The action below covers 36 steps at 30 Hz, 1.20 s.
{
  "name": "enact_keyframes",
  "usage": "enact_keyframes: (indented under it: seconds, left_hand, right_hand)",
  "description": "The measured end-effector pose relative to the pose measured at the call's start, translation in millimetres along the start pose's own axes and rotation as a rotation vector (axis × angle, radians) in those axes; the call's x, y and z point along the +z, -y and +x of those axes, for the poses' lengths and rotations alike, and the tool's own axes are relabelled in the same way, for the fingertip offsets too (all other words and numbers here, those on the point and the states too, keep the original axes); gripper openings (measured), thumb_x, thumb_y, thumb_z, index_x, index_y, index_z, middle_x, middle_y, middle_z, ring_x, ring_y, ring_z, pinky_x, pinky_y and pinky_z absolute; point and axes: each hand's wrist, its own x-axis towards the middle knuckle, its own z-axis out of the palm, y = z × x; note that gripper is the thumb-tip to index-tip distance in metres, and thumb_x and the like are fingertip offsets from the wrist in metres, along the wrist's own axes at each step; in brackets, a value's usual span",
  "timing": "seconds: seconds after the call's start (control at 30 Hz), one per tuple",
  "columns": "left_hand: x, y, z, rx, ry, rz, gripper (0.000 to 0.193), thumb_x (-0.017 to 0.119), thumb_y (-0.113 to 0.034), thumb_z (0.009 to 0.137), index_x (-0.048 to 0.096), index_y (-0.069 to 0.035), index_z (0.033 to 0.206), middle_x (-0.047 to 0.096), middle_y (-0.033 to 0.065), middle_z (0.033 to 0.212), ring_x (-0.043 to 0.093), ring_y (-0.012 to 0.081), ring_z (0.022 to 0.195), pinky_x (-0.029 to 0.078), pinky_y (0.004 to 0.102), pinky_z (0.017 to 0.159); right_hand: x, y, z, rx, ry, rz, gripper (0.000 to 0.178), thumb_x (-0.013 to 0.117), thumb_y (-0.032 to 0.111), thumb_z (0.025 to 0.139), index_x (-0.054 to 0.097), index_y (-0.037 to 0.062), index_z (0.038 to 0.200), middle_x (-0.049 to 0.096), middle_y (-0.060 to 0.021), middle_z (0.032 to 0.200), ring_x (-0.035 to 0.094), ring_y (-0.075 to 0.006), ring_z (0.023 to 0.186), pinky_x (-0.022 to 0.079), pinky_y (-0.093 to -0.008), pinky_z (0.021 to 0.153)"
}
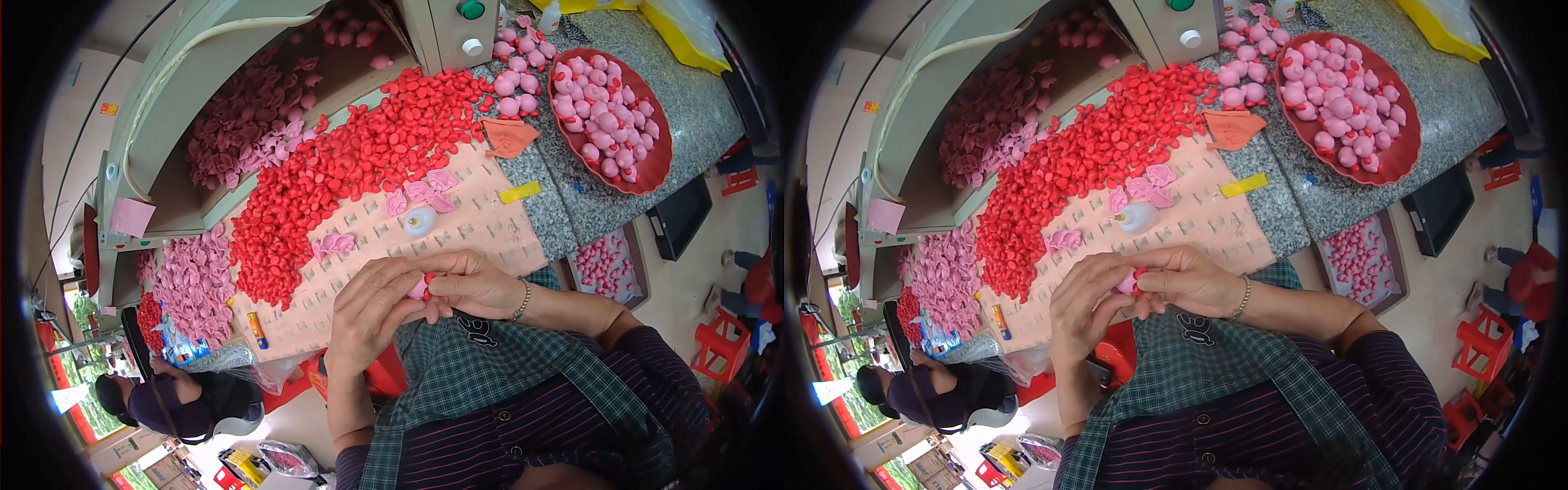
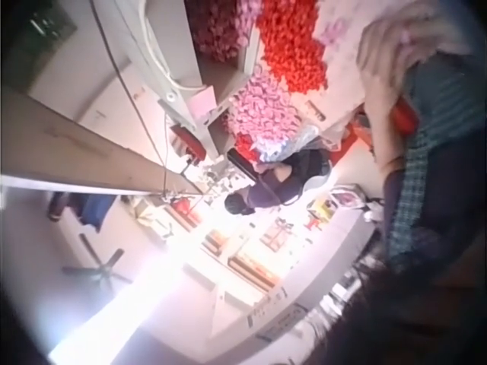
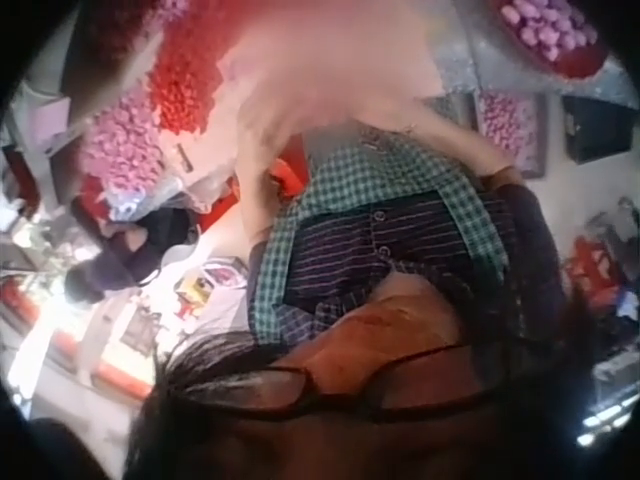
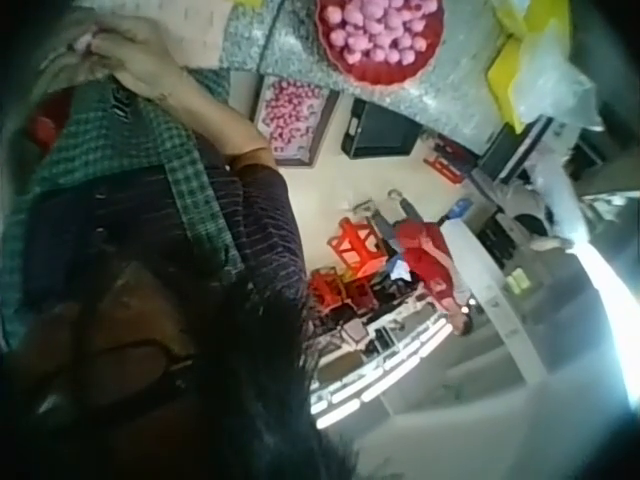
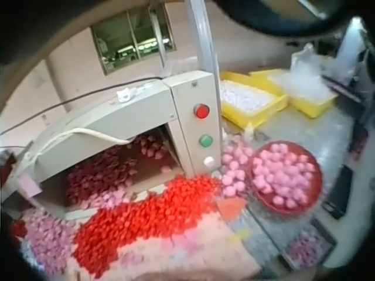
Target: Applying adhesive and assembling small pink components onto red toy parts.
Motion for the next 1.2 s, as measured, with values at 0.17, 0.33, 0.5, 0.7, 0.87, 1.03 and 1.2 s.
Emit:
enact_keyframes:
  seconds: [0.17, 0.33, 0.5, 0.7, 0.87, 1.03, 1.2]
  left_hand:
    - [-1.8, -4.2, -0.1, -0.079, 0.038, 0.011, 0.034, 0.078, -0.006, 0.073, 0.067, 0.002, 0.105, 0.067, 0.0169, 0.108, 0.066, 0.0355, 0.1, 0.055, 0.0413, 0.084]
    - [-2.3, -4.2, 0.8, -0.106, 0.064, 0.019, 0.034, 0.076, -0.002, 0.073, 0.068, 0.002, 0.106, 0.067, 0.0167, 0.11, 0.065, 0.0351, 0.104, 0.054, 0.0408, 0.086]
    - [-2.0, 1.3, -0.7, -0.123, 0.079, -0.019, 0.035, 0.077, -0.001, 0.073, 0.068, 0.002, 0.107, 0.067, 0.0171, 0.112, 0.065, 0.0354, 0.106, 0.053, 0.0409, 0.087]
    - [-0.1, 0.3, 0.6, -0.169, 0.048, -0.107, 0.038, 0.078, -0.002, 0.072, 0.069, 0.001, 0.108, 0.067, 0.0178, 0.113, 0.065, 0.0352, 0.108, 0.053, 0.041, 0.09]
    - [5.5, 8.0, -4.9, -0.188, -0.001, -0.176, 0.038, 0.078, -0.001, 0.072, 0.07, 0.0, 0.109, 0.068, 0.0178, 0.115, 0.064, 0.0339, 0.111, 0.053, 0.0412, 0.093]
    - [8.6, 14.4, -9.8, -0.219, -0.048, -0.249, 0.038, 0.08, -0.004, 0.07, 0.071, -0.001, 0.107, 0.07, 0.0169, 0.111, 0.066, 0.032, 0.109, 0.054, 0.04, 0.092]
    - [8.0, 12.4, -8.4, -0.226, -0.06, -0.262, 0.038, 0.082, -0.004, 0.067, 0.071, 0.001, 0.103, 0.071, 0.0178, 0.108, 0.067, 0.0325, 0.107, 0.054, 0.04, 0.092]
  right_hand:
    - [3.1, 1.5, 0.5, -0.005, -0.027, -0.029, 0.043, 0.054, 0.005, 0.099, 0.046, -0.0008, 0.141, 0.066, -0.0136, 0.112, 0.069, -0.0222, 0.09, 0.056, -0.0271, 0.075]
    - [1.7, 2.3, 0.0, 0.003, -0.062, -0.066, 0.043, 0.054, 0.004, 0.099, 0.046, -0.0006, 0.141, 0.067, -0.0135, 0.113, 0.068, -0.0216, 0.094, 0.056, -0.032, 0.083]
    - [0.8, 2.4, 0.4, 0.002, -0.048, -0.029, 0.042, 0.054, 0.004, 0.099, 0.047, -0.0007, 0.141, 0.066, -0.014, 0.113, 0.068, -0.0217, 0.094, 0.056, -0.0335, 0.085]
    - [2.0, 3.2, -0.8, 0.021, -0.067, 0.0, 0.042, 0.054, 0.005, 0.099, 0.047, 0.0001, 0.14, 0.067, -0.0142, 0.106, 0.07, -0.0223, 0.088, 0.056, -0.0304, 0.076]
    - [-2.8, -0.3, 0.0, 0.004, -0.046, -0.028, 0.043, 0.054, 0.005, 0.099, 0.047, 0.0001, 0.141, 0.067, -0.0134, 0.109, 0.071, -0.0244, 0.084, 0.053, -0.0272, 0.067]
    - [4.1, -1.4, -0.1, -0.023, -0.104, -0.064, 0.042, 0.056, 0.006, 0.098, 0.049, -0.0001, 0.139, 0.067, -0.0124, 0.106, 0.071, -0.0233, 0.083, 0.052, -0.0251, 0.066]
    - [13.2, 0.3, -1.5, -0.047, -0.114, -0.088, 0.039, 0.054, 0.006, 0.099, 0.05, -0.0002, 0.138, 0.067, -0.0117, 0.103, 0.07, -0.0205, 0.083, 0.05, -0.024, 0.066]
